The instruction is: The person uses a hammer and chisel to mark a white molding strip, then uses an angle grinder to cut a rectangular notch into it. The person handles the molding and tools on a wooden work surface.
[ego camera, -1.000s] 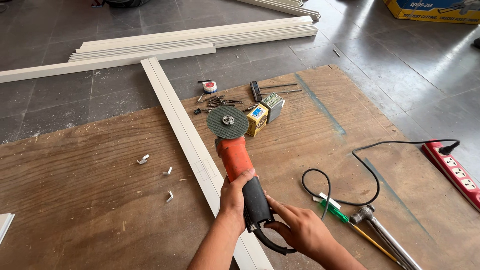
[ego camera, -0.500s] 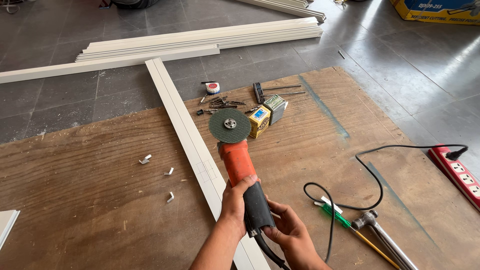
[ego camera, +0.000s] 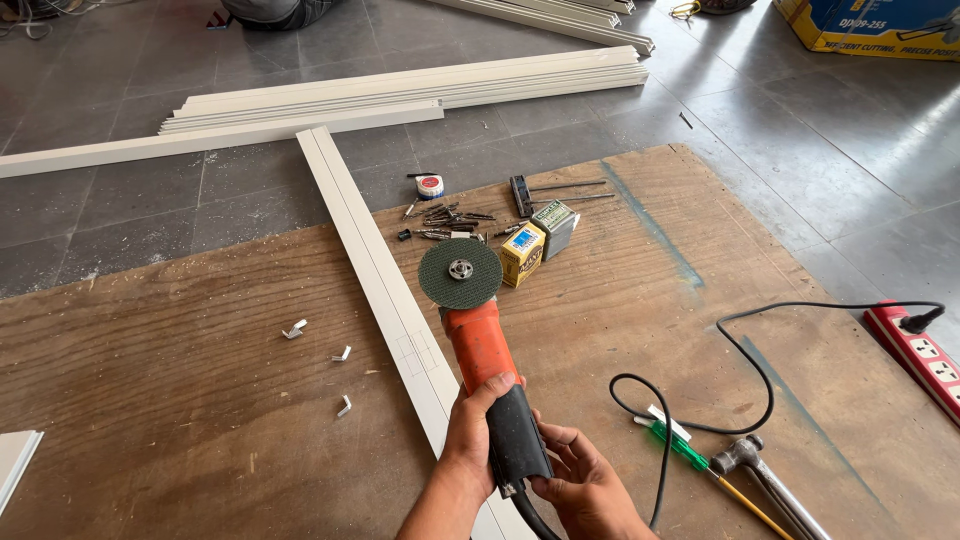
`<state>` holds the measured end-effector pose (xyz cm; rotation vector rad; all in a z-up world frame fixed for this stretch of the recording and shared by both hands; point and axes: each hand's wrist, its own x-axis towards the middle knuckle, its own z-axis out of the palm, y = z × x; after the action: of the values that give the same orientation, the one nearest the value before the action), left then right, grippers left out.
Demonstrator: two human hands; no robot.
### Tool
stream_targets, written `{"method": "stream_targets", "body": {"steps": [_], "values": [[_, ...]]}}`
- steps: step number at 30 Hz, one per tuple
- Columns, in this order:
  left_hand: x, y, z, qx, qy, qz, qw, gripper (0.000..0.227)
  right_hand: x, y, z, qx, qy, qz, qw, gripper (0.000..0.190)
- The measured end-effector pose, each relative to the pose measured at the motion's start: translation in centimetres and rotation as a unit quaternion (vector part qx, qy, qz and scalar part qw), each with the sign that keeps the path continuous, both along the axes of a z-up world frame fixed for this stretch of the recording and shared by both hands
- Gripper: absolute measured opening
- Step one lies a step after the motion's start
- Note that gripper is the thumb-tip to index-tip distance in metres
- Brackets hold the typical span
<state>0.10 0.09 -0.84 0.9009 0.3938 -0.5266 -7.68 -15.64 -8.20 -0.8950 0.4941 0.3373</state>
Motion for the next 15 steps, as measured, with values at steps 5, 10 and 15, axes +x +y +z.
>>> {"method": "stream_targets", "body": {"steps": [5,10,15], "values": [[0.3,0.4,-1.5,-0.017,0.017,-0.003,1.0,0.052,0.1,0.0,-0.4,-0.002,-0.103,0.043,0.994,0.072],[0.5,0.8,-2.9,-0.043,0.059,-0.004,0.997,0.054,-0.9,-0.1,0.8,-0.222,-0.259,0.103,0.934,0.064],[0.8,0.7,-3.1,-0.018,0.09,0.006,0.996,0.056,-1.4,-0.8,2.6,-0.528,-0.395,0.152,0.736,0.065]]}}
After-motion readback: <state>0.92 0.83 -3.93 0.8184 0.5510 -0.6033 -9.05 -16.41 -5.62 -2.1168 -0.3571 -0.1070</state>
